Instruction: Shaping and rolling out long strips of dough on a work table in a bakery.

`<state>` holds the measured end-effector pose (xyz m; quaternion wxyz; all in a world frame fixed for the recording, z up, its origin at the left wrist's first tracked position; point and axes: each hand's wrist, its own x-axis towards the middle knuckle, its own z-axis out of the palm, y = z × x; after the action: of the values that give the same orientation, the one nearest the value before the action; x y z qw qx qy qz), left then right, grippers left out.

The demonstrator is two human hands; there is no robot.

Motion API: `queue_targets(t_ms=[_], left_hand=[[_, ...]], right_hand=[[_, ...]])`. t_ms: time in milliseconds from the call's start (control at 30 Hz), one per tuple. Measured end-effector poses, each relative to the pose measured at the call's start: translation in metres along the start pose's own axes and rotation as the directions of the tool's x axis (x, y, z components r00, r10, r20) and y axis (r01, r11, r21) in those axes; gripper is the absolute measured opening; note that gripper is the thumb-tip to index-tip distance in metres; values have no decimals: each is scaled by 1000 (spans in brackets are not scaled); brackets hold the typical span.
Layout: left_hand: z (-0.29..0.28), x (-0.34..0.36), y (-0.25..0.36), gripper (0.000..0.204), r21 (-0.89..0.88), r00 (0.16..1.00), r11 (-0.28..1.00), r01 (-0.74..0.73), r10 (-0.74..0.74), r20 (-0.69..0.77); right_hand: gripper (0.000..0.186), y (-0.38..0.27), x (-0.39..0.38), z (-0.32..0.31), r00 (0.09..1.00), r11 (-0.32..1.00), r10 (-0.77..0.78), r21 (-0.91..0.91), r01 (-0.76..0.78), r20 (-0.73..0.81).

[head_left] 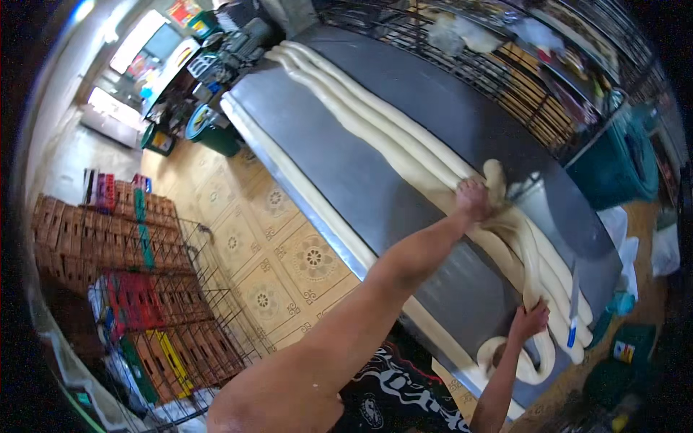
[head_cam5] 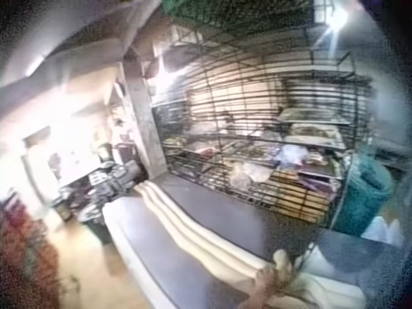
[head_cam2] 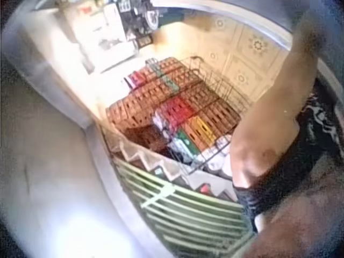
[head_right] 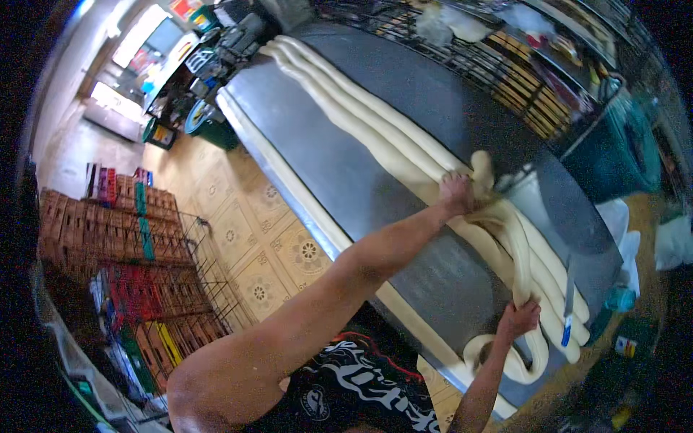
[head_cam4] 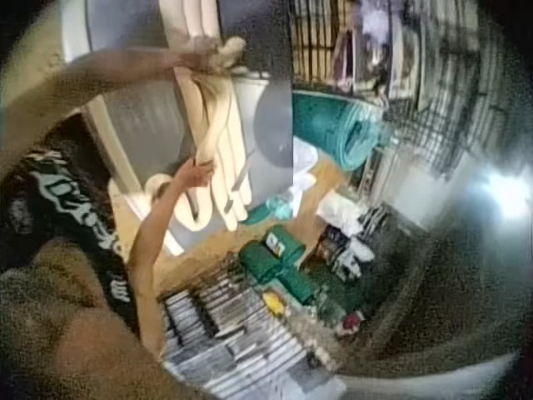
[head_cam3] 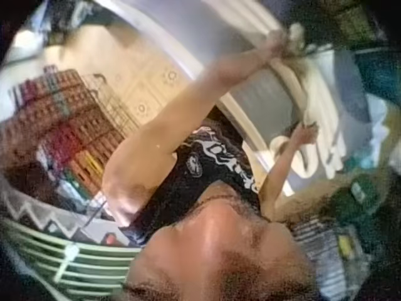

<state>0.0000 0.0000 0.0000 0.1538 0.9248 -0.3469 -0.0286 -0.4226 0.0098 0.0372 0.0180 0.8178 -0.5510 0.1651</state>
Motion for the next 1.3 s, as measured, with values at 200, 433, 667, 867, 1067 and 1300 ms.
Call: queue_targets(t_ms=[200, 433, 667, 867, 1067, 1300], left_hand=[[2, -25, 17, 78, -543, 974, 809, -225, 209, -91], [-47, -23, -49, 74, -938, 915, 205, 280, 238, 326], [-202, -30, -143, 75, -773, 909, -481, 413, 263, 322], [-346, 83, -391, 73, -925, 992, -373, -77, -120, -35], [-418, 107, -634, 62, -993, 965, 61, -99, -238, -111], [-295, -23, -787, 52, -873, 944, 423, 240, -311, 109]], right_hand=[[60, 65, 17, -3, 987, 990, 7, 140, -30, 160], [66, -18, 88, -167, 824, 486, 49, 707, -514, 565], [82, -110, 131, -245, 934, 118, -164, 946, -302, 318], [74, -322, 111, -214, 823, 586, -243, 753, -297, 514], [59, -586, -3, -46, 745, 726, -580, 624, 289, 330], [59, -835, -103, 13, 453, 518, -819, 793, 321, 351]])
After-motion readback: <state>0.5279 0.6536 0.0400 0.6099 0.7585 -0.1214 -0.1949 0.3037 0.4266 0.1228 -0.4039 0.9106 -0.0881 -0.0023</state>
